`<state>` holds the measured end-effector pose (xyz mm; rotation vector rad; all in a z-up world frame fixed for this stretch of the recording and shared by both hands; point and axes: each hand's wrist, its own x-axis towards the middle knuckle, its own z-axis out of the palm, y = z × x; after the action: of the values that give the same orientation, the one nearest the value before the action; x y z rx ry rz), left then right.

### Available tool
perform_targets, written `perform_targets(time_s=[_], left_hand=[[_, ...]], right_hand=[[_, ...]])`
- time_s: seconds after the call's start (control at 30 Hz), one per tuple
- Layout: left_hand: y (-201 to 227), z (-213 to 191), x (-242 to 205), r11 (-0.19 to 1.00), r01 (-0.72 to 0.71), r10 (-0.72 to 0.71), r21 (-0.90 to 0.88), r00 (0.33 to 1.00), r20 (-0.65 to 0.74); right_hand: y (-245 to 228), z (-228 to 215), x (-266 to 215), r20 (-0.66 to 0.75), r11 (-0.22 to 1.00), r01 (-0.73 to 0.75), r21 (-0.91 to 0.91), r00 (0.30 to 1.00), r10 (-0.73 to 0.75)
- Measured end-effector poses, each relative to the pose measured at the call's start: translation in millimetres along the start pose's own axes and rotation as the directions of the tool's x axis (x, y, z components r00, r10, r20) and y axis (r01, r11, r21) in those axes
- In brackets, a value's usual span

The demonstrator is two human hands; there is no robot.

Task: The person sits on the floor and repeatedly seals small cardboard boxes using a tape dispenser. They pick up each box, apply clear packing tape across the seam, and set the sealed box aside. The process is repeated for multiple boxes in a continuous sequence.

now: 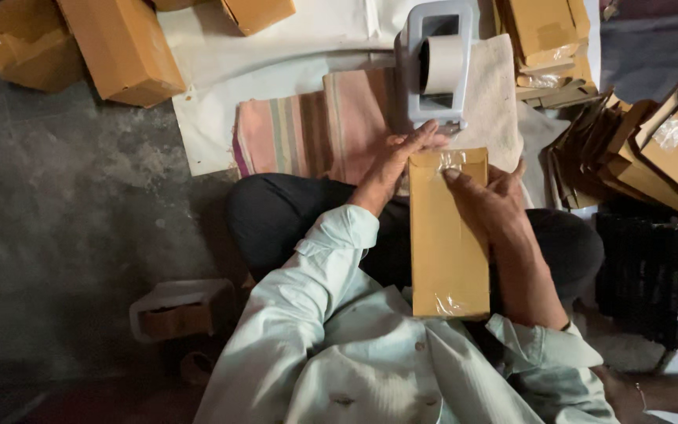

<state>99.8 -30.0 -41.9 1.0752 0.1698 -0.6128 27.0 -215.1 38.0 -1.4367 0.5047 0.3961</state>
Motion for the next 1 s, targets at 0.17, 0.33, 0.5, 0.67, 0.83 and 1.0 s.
perform_targets(time_s=[0.17,0.33,0.5,0.67,0.83,1.0], left_hand=[[-2.7,0.0,12.4,0.998,0.057,-0.057,0.013,0.998,-0.014],[-15.2,1.8,19.3,0.990,0.090,-0.083,0.107,0.994,-0.071],[-14.7,7.0,20.5,0.997,0.070,-0.071,-0.014,0.996,-0.051],[-4.4,12.1,9.5,0.976,0.044,-0.015,0.214,0.990,-0.138],[-19.9,4.7,20.8,0.988,-0.084,0.090,0.126,0.995,-0.043],[-71.9,-23.4,43.9,0.967,-0.136,0.155,0.215,0.985,-0.073]], right_hand=[[-0.6,5.5,-2.4,-0.042,0.924,0.042,-0.379,0.997,-0.062],[22.0,9.1,2.2,-0.006,0.995,0.027,-0.098,1.000,-0.028],[45.9,8.3,16.8,0.058,0.972,0.074,0.225,0.994,-0.089],[55.0,5.9,25.1,0.052,0.962,0.076,0.264,0.994,-0.093],[50.0,6.8,31.1,0.004,0.986,0.005,0.164,1.000,-0.005],[53.7,3.9,26.8,0.049,0.996,0.070,0.058,0.996,-0.073]])
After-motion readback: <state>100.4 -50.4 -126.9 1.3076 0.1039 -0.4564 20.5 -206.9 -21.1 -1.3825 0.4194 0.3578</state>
